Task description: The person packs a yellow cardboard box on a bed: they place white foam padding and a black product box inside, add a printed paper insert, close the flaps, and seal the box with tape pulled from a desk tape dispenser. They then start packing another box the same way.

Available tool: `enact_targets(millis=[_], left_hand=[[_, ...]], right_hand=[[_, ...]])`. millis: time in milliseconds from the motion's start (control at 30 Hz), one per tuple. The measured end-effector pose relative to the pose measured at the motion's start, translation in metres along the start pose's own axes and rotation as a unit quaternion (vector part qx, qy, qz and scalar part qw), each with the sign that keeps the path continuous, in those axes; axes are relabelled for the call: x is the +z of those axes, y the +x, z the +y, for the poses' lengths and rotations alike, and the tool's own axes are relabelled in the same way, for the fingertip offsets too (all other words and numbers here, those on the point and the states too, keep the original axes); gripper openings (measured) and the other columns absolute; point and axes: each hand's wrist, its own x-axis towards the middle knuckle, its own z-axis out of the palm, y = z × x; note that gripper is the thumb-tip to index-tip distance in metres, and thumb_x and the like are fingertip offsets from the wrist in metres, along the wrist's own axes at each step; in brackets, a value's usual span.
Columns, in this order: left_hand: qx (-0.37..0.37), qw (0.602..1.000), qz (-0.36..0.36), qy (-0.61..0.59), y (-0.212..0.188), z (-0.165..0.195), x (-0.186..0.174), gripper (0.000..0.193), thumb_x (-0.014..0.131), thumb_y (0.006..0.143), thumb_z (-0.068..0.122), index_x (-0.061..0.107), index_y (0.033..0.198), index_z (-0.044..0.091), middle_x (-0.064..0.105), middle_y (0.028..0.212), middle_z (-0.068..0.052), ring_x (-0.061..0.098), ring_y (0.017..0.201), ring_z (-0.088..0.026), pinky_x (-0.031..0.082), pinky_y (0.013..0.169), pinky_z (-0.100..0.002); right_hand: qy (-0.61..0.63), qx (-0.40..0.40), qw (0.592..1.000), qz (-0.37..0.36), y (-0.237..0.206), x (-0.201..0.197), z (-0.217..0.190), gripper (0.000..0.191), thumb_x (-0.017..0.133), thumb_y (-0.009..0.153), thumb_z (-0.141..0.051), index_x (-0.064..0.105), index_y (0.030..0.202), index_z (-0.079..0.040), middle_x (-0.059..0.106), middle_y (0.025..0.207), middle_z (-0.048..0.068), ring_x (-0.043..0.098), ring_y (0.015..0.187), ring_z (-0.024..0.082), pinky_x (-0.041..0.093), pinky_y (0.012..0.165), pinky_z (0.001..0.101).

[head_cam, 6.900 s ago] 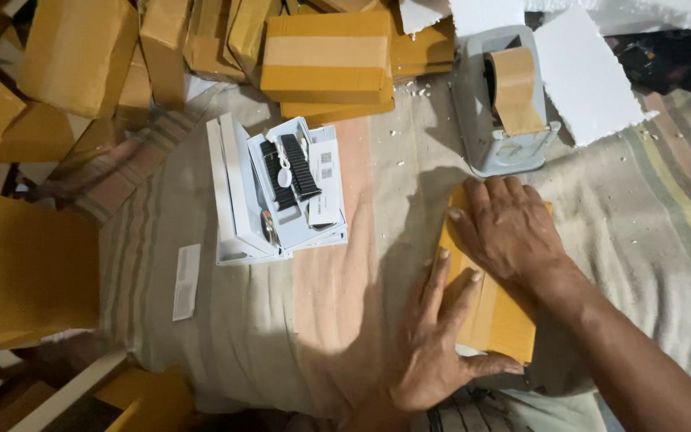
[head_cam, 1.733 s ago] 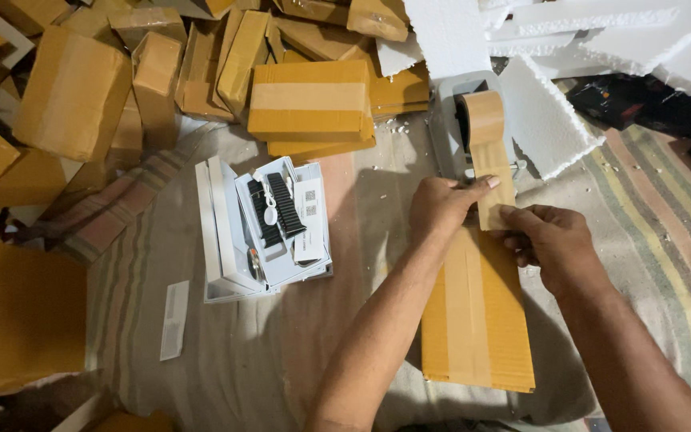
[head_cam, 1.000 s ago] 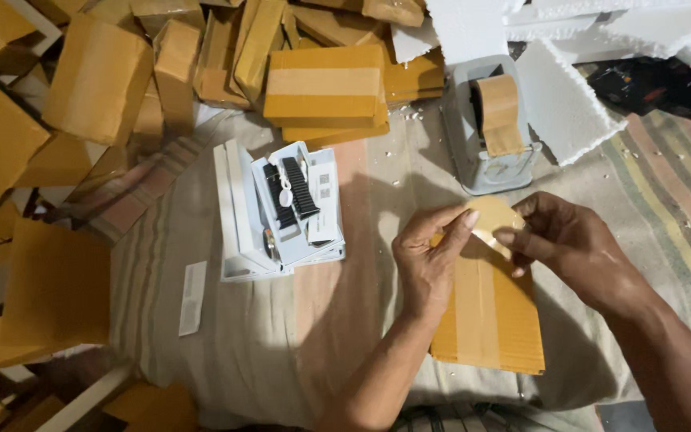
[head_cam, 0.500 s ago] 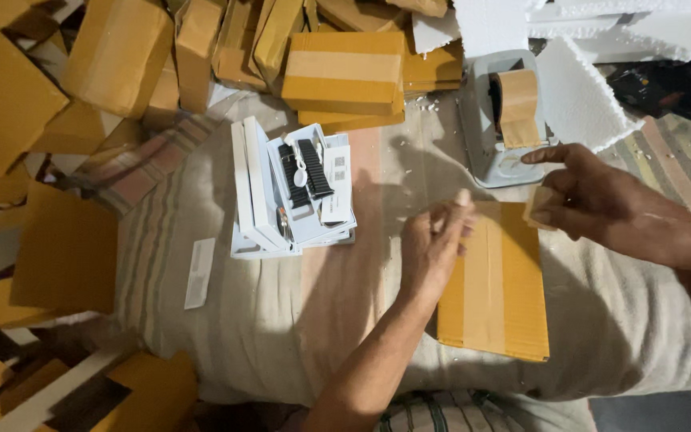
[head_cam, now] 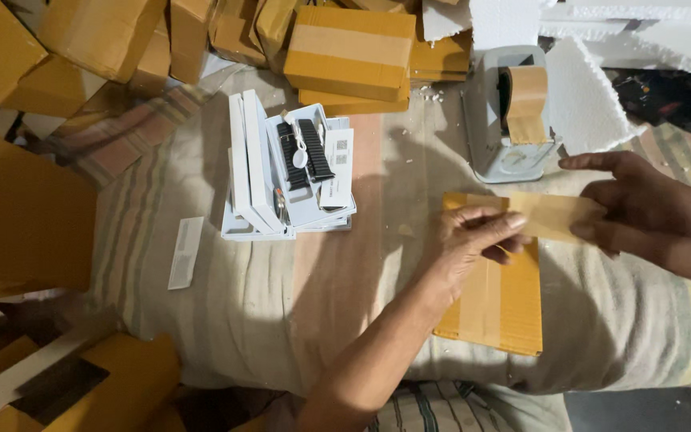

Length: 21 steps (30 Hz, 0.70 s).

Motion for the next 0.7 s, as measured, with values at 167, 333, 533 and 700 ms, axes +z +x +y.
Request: enact_targets(millis=[167, 333, 533, 700], left_hand=[[0.135, 0.932, 0.137, 0.307, -0.002, 0.017, -0.014, 0.023, 0.077, 0.093, 0.028, 0.078, 0.093, 0.005, 0.077, 0.077, -0.009, 0.068, 0.068, -0.018, 0.052, 0.061, -0.031], [0.174, 0.810, 0.238, 0.506, 0.014, 0.020, -0.020, 0.024, 0.080, 0.083, 0.030, 0.075, 0.078, 0.008, 0.072, 0.074, -0.011, 0.068, 0.067, -0.031, 0.050, 0.060, -0.044], [0.141, 0.785, 0.212, 0.565, 0.036, 0.013, -0.027, 0.022, 0.079, 0.081, 0.026, 0.073, 0.071, 0.008, 0.070, 0.072, -0.012, 0.069, 0.071, -0.034, 0.051, 0.063, -0.047], [0.077, 0.817, 0.177, 0.543, 0.048, 0.010, -0.040, 0.023, 0.080, 0.080, 0.027, 0.074, 0.073, 0.006, 0.071, 0.069, -0.012, 0.071, 0.069, -0.032, 0.053, 0.064, -0.044]], right_hand=[[-0.082, 0.084, 0.990, 0.076, 0.033, 0.023, -0.016, 0.070, 0.074, 0.093, -0.012, 0.043, 0.155, -0.004, 0.070, 0.087, 0.020, 0.061, 0.069, 0.024, 0.052, 0.062, 0.0418], [-0.119, 0.156, 0.974, 0.114, 0.070, 0.040, -0.023, 0.073, 0.084, 0.081, -0.024, 0.050, 0.141, -0.002, 0.074, 0.092, 0.019, 0.067, 0.074, 0.027, 0.055, 0.066, 0.0416], [-0.210, 0.126, 0.958, 0.147, 0.086, 0.046, 0.000, 0.074, 0.091, 0.075, -0.024, 0.055, 0.135, 0.001, 0.076, 0.096, 0.022, 0.074, 0.084, 0.030, 0.059, 0.074, 0.0418], [-0.202, 0.117, 0.959, 0.160, 0.091, 0.050, 0.013, 0.074, 0.092, 0.075, -0.025, 0.056, 0.133, 0.004, 0.075, 0.095, 0.022, 0.074, 0.080, 0.029, 0.059, 0.069, 0.0407]])
